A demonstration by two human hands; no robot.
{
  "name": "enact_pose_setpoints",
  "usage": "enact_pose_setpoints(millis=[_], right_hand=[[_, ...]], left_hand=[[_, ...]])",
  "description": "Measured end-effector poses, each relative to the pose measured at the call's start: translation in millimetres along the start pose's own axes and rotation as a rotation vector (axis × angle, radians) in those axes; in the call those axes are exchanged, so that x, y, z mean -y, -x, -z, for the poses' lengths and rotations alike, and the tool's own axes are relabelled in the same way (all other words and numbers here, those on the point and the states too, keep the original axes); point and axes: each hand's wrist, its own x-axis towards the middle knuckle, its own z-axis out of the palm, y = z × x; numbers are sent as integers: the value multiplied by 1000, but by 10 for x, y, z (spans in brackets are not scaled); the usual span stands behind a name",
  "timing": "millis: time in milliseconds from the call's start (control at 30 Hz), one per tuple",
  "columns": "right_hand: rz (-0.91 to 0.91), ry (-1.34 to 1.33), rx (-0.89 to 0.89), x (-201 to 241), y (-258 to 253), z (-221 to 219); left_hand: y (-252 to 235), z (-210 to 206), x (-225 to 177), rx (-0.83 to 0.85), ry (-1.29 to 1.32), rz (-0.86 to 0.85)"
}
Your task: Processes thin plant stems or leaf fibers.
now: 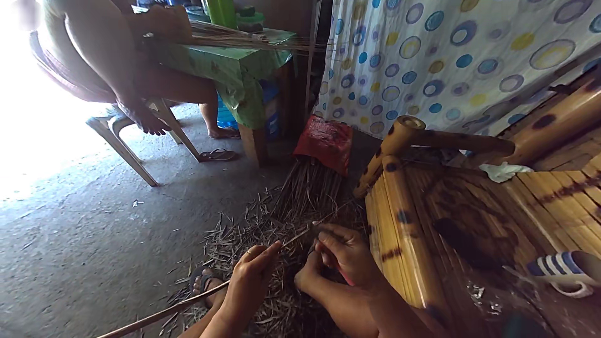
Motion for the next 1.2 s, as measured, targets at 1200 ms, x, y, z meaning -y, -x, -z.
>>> enact_pose_setpoints(millis=[1200], right_hand=[[182,-195,-353,347,-218,577]], left_hand=[[14,-15,191,170,55,27]])
